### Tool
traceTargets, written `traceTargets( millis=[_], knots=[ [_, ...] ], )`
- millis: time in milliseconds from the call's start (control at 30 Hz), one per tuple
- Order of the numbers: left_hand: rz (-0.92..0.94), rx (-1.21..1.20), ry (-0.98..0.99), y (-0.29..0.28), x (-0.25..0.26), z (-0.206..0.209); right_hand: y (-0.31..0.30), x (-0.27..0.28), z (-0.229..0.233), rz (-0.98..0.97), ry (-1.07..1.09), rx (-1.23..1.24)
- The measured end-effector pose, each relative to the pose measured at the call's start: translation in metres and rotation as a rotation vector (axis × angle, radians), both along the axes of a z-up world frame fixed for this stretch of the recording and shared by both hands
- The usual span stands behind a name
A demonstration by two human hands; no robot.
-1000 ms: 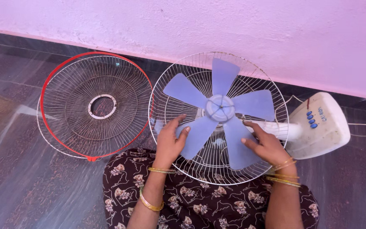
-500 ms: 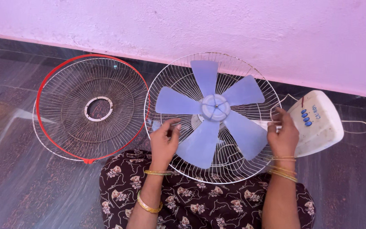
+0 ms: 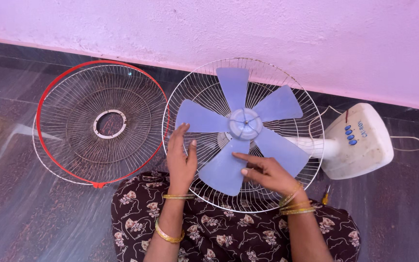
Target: The person disassembles a table fan by removing the front grille, the red outer ring, the fan blades, and the central hub nut. The components are placed on the floor beside the fan base.
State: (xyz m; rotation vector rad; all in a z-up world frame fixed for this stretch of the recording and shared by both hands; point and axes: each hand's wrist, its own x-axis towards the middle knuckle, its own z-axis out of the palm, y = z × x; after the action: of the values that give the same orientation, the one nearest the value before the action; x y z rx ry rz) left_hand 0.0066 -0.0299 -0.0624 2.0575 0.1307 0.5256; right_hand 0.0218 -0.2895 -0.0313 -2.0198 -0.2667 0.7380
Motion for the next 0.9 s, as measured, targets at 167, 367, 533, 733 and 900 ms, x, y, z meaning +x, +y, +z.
traceTargets(
  millis=[167, 367, 533, 733, 900],
  knots=[
    [0.045, 0.144, -0.085, -0.001, 0.002, -0.003, 0.003, 0.002, -0.025, -0.141, 0.161, 0.22],
    [0.104, 0.173, -0.075, -0.003, 0.0, -0.002, -0.027, 0.011, -0.036, -0.18, 0.134, 0.263],
    [0.1, 0.102, -0.045, -0.005, 0.0, 0.001, -0.056, 0.016, -0.032, -0.272, 0.047, 0.127],
    [0.047, 0.167, -0.141, -0.005, 0.0, 0.007, -0.078, 0.024, -0.031, -0.382, -0.121, 0.147],
    [-0.023, -0.013, 0.216, -0.009, -0.001, 0.014, -0.065, 0.018, -0.011, -0.468, -0.269, -0.08]
  ],
)
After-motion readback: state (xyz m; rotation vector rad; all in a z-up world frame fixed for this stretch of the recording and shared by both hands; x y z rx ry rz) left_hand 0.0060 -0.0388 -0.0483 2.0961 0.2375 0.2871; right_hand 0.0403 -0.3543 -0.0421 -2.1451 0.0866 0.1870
